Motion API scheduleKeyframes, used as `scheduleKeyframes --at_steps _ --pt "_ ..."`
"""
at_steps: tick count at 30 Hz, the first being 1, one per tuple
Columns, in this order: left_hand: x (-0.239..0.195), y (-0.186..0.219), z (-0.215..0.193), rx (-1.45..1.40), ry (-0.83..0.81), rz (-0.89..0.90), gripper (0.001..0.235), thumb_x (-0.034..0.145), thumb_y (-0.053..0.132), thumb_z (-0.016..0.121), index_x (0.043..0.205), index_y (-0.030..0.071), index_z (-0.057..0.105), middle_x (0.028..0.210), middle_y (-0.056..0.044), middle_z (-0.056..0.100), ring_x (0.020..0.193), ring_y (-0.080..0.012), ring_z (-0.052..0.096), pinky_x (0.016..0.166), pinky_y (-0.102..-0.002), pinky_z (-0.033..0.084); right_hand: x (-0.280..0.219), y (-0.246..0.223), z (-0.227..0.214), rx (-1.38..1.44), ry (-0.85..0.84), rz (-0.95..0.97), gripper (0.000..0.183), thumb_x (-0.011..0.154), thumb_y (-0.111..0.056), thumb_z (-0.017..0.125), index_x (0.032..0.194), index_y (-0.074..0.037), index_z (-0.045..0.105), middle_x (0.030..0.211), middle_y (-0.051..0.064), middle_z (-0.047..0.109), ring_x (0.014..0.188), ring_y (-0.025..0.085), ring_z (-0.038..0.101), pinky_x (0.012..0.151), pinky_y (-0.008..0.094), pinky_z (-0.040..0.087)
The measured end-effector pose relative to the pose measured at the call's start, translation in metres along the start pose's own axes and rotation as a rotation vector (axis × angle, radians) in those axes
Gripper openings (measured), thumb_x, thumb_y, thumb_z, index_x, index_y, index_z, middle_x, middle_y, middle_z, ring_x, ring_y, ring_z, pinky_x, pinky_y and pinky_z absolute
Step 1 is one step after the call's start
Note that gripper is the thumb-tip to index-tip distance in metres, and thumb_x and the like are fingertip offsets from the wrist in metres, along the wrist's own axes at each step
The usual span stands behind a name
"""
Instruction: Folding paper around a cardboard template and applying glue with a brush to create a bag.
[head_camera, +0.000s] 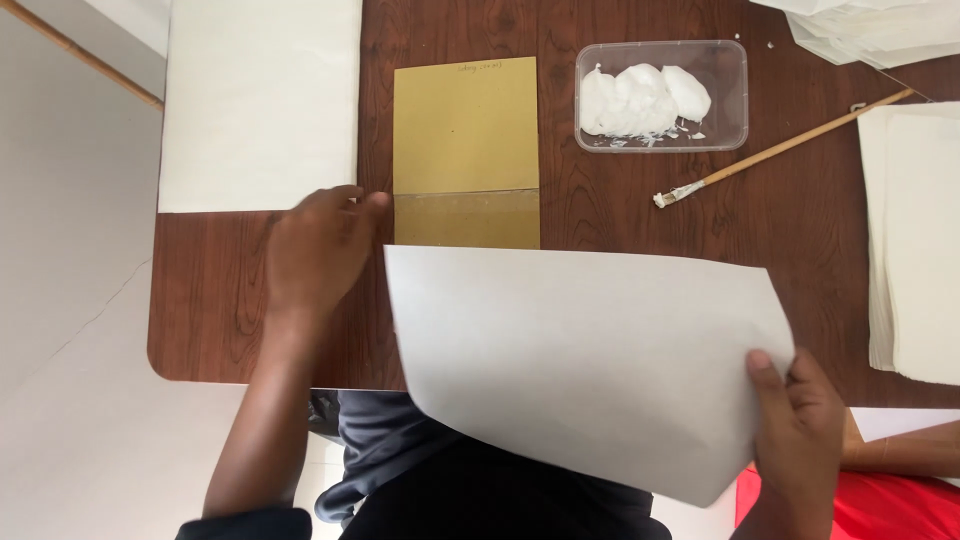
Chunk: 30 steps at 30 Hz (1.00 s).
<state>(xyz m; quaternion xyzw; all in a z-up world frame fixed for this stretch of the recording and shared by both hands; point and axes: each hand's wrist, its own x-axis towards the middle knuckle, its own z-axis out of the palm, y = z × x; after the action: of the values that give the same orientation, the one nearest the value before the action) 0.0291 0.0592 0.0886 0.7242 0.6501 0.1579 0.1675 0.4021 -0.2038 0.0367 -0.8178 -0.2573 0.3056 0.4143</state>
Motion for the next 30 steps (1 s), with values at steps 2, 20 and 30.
scheduleKeyframes --at_steps 2,20,30 --pt "0.004 0.009 0.017 0.243 -0.086 0.009 0.056 0.102 0.062 0.053 0.102 0.008 0.07 0.103 -0.013 0.066 0.079 -0.0409 0.067 0.052 -0.052 0.051 0.004 0.009 -0.008 0.001 0.072 0.008 0.031 0.114 -0.033 0.063 0.096 -0.008 0.058 0.086 -0.005 0.052 0.081 0.008 0.045 0.065 0.026 0.036" --pt "0.025 0.026 0.041 -0.417 -0.266 -0.329 0.062 0.064 0.044 0.091 0.103 0.014 0.053 0.097 0.002 0.063 0.085 -0.0114 0.061 0.07 -0.029 0.049 0.012 0.052 -0.03 0.083 0.142 0.047 0.025 0.116 -0.033 0.062 0.119 -0.008 0.064 0.106 -0.001 0.063 0.095 0.009 0.056 0.078 0.027 0.048" --pt "-0.025 -0.055 -0.081 -0.472 0.31 -0.043 0.042 0.117 0.021 0.067 0.142 0.012 0.035 0.113 0.002 0.054 0.095 -0.0069 0.053 0.081 -0.025 0.044 0.001 -0.01 0.009 0.038 0.102 -0.018 0.032 0.112 -0.033 0.063 0.093 -0.008 0.055 0.086 -0.003 0.054 0.08 0.008 0.047 0.065 0.026 0.038"
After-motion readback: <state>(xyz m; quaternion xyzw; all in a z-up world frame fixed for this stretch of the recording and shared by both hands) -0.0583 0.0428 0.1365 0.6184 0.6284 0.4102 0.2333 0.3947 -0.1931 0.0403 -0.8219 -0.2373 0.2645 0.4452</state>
